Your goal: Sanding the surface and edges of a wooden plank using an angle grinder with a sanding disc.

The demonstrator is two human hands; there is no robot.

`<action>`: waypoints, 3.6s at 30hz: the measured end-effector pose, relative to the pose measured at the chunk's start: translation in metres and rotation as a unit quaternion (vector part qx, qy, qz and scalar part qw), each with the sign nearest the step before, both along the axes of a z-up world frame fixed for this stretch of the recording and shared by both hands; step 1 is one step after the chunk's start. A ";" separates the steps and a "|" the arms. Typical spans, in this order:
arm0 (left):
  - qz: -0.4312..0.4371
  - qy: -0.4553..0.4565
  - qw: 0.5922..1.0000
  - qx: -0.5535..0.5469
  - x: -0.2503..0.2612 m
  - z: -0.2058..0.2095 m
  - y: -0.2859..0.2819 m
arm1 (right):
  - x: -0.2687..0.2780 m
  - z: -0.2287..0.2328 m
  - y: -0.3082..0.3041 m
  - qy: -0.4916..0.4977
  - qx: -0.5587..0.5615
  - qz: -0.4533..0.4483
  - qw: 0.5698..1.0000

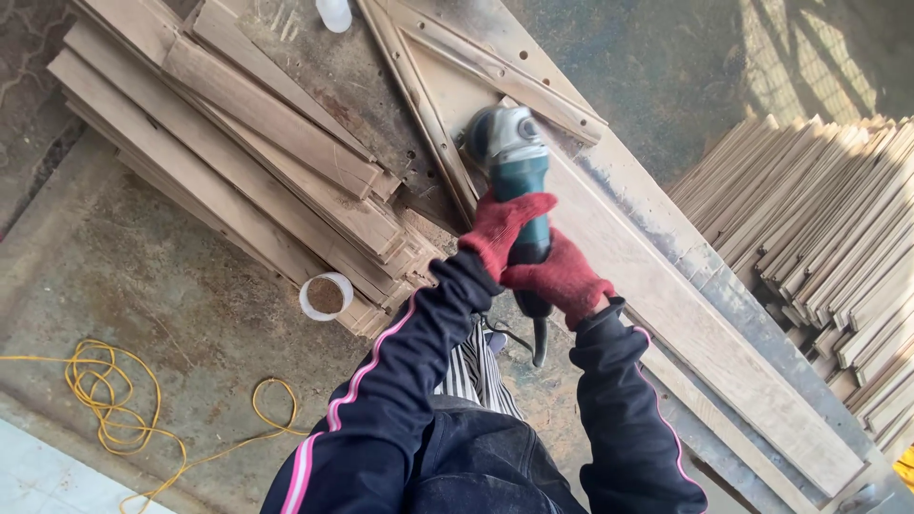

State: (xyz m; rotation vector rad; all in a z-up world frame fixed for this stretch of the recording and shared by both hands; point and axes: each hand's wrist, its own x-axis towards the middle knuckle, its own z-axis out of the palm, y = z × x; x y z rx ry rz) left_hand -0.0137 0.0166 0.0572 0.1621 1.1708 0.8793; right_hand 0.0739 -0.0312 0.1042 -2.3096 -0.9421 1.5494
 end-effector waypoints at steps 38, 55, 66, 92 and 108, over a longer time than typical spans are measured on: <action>-0.022 0.041 0.998 0.049 0.028 -0.022 0.008 | 0.019 -0.004 0.010 -0.006 0.001 -0.004 1.000; -0.035 0.039 0.999 0.004 0.011 -0.048 -0.003 | 0.008 -0.006 0.003 -0.003 -0.020 0.036 0.999; 0.008 -0.078 0.997 0.022 -0.009 -0.018 -0.006 | 0.013 -0.012 0.003 -0.010 -0.027 0.041 0.999; -0.515 -0.008 0.855 0.057 0.171 -0.006 -0.161 | 0.146 -0.085 -0.291 0.164 0.175 -0.468 0.850; -0.246 0.069 0.967 -0.019 0.043 -0.065 -0.033 | 0.007 -0.010 -0.069 0.143 0.127 -0.257 0.947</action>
